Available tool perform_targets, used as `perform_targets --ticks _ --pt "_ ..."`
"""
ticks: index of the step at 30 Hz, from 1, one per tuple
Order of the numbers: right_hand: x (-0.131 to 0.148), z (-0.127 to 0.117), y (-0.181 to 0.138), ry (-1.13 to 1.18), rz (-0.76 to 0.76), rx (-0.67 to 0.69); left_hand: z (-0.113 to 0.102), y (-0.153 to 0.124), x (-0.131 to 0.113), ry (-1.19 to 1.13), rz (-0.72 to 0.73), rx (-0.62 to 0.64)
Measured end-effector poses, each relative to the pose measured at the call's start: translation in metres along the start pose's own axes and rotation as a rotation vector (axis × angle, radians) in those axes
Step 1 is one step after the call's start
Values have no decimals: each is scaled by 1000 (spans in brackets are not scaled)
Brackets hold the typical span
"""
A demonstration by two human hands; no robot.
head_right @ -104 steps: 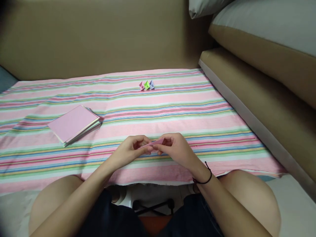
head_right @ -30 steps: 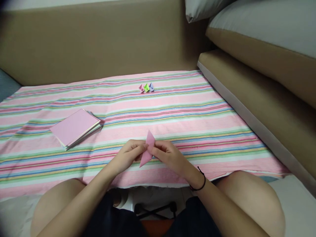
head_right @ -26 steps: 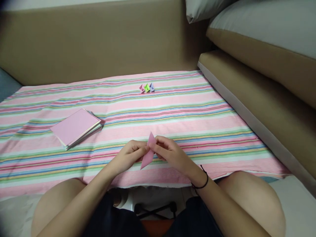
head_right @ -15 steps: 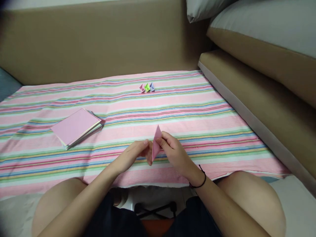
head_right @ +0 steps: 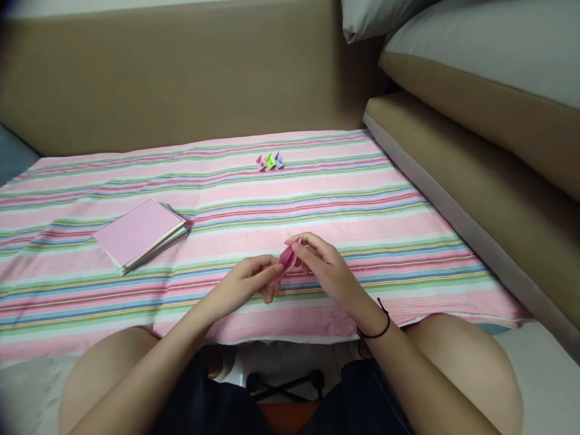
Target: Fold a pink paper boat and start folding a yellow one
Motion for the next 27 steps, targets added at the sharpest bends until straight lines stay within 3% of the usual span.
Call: perform_targets --ticks 6,10,17,27 --pt "3 -1 0 -113 -19 11 -7 3 4 39 22 -191" --pt "0 -5 0 -159 -31 -63 -15 5 5 54 35 -275" --pt "-14 -17 0 -146 -57 -199 -22 7 4 -192 -5 -248" --pt "-12 -13 0 -261 -87 -88 -38 15 9 -234 58 -318"
Point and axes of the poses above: each hand's wrist, its own y-axis towards the middle knuckle, its own z-axis out of the palm, x = y × z, the point moved 4 cm from there along y, towards the middle knuckle, and after that the axes turned 12 degrees about -z, right-handed, at the moved point
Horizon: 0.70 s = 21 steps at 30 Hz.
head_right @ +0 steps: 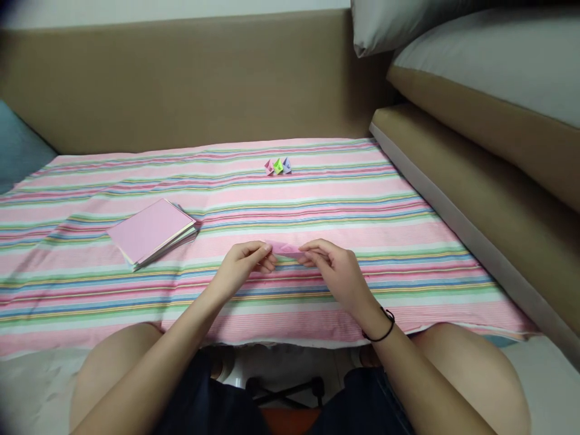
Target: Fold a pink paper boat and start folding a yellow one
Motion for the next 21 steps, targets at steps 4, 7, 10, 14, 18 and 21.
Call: perform_targets --ticks 4,7,10,14,18,21 --pt "2 0 0 23 10 -23 -10 1 -3 -15 82 -145" --pt "3 1 0 4 13 -46 -16 3 -4 11 120 -208" --pt "4 3 1 -51 -3 -53 -17 5 -5 53 142 -215" --pt "-2 5 1 -70 -2 -42 -18 7 -3 96 163 -221" --pt "-12 8 1 28 15 -52 -28 4 -7 168 180 -260" --pt "-20 17 9 109 42 -89 -43 -3 -16 212 184 -314"
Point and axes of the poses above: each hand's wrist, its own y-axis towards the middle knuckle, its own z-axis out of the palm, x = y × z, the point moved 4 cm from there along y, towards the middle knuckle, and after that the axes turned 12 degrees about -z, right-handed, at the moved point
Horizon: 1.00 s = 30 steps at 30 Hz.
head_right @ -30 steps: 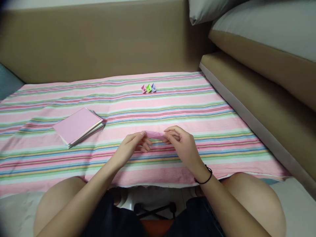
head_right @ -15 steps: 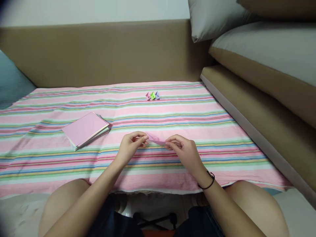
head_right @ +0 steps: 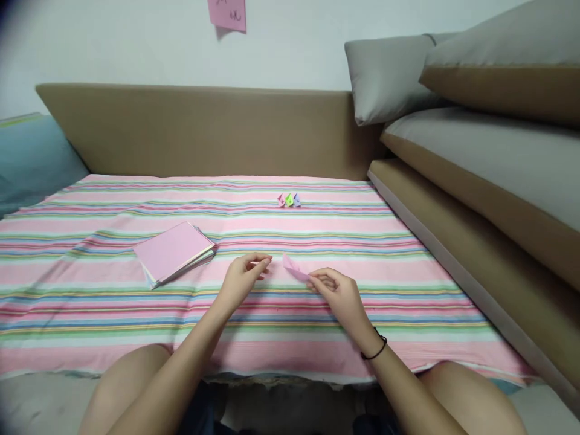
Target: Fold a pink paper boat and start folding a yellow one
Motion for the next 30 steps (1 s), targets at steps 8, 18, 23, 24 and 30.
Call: perform_targets --ticks 8,18,23,24,30 --pt "-6 66 113 4 -70 -93 -15 -7 -7 205 9 60" --pt "-72 140 240 -68 55 -374 -18 -25 -20 394 13 -93" --pt "-102 147 255 -87 76 -468 -19 -20 -10 405 -32 -119" --pt "-106 147 257 -83 78 -475 -18 -19 -8 406 -37 -109" --pt "-117 147 260 -56 84 -495 -10 -20 -5 548 8 -70"
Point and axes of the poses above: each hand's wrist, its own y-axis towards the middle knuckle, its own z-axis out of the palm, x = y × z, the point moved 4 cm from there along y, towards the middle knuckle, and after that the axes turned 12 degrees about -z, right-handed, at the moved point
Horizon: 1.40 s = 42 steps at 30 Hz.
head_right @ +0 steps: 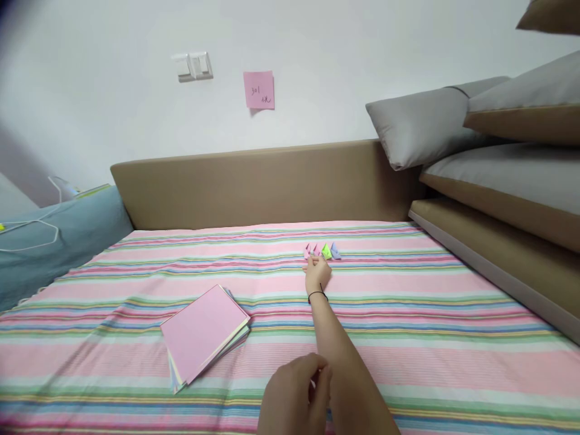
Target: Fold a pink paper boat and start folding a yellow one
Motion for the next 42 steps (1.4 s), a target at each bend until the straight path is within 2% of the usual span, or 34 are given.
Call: perform_targets --ticks 13,20,42 --pt "-3 -10 -2 -22 -9 -70 4 -1 0 76 0 2" --pt "1 -22 -8 -84 -45 -36 2 -2 -2 53 7 -2" --pt "1 -20 1 -182 -100 -8 6 -4 -7 96 0 30"
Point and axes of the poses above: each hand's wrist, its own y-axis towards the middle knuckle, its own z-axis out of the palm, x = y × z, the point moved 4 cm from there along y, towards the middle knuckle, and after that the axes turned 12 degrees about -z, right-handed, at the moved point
